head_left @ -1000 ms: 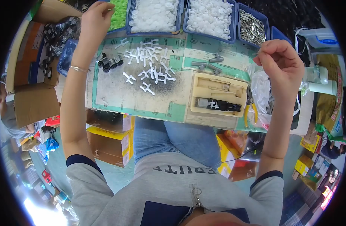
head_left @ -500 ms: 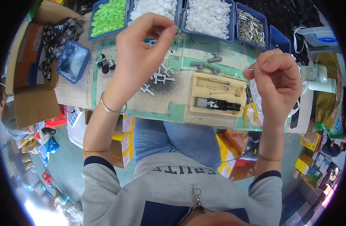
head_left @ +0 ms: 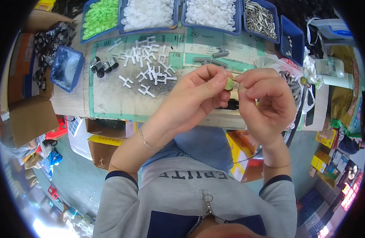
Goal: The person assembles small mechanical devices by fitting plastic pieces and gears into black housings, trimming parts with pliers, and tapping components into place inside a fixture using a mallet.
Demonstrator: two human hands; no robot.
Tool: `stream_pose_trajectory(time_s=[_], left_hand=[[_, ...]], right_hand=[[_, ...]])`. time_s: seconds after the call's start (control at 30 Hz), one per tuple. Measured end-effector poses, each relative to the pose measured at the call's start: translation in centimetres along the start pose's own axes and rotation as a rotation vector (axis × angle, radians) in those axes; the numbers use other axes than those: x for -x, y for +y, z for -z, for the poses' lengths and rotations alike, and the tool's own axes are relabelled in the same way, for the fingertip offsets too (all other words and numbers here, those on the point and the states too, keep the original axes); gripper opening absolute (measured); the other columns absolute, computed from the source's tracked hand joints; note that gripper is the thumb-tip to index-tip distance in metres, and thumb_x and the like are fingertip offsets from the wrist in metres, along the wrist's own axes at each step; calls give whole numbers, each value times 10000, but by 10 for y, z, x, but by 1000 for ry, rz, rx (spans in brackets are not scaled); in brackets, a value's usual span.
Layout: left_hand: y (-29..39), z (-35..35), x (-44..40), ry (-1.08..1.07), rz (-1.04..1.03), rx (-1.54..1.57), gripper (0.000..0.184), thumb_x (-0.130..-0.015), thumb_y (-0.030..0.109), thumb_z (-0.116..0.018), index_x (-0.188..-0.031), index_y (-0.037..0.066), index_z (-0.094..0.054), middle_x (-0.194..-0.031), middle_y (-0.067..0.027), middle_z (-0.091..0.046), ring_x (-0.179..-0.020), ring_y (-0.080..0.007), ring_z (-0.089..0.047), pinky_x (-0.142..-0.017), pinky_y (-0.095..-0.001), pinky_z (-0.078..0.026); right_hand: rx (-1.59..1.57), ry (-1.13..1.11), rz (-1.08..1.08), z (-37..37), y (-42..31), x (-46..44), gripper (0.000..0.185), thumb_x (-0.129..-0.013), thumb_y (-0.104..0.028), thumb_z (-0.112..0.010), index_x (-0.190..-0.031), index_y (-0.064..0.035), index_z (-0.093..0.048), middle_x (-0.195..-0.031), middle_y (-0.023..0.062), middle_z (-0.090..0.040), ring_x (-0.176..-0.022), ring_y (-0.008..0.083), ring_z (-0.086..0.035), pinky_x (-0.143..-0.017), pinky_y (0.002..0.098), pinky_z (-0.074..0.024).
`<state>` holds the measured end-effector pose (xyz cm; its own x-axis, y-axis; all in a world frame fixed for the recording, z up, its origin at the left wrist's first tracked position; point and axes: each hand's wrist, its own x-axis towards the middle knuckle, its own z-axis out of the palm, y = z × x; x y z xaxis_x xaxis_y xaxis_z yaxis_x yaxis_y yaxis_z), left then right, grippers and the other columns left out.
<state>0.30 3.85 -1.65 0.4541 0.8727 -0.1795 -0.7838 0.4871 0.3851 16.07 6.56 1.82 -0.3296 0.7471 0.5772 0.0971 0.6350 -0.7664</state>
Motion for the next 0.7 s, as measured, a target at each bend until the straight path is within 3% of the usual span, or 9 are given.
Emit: stream_pose_trajectory(time_s=[0.5, 0.7], left_hand=[[-5, 0, 11, 26, 24, 53, 172, -898, 208, -596, -988, 78, -529, -855, -7, -587, -719, -97, -567, -672, -223, -479], [-4, 2, 12, 103, -54, -185, 176, -881, 207, -623, -935, 57, -547, -840, -12, -588, -705, -89, -554, -663, -219, -470]], right_hand=[[40, -4, -6, -6, -6, 11, 232, -610, 102, -673, -766, -28, -561, -806, 116, -624, -709, 221, -613, -609, 265, -491], [168, -66, 52, -5, -8, 11, 228, -616, 94, -667, -769, -33, -557, -767, 88, -608, -663, 210, -587, -584, 287, -468]])
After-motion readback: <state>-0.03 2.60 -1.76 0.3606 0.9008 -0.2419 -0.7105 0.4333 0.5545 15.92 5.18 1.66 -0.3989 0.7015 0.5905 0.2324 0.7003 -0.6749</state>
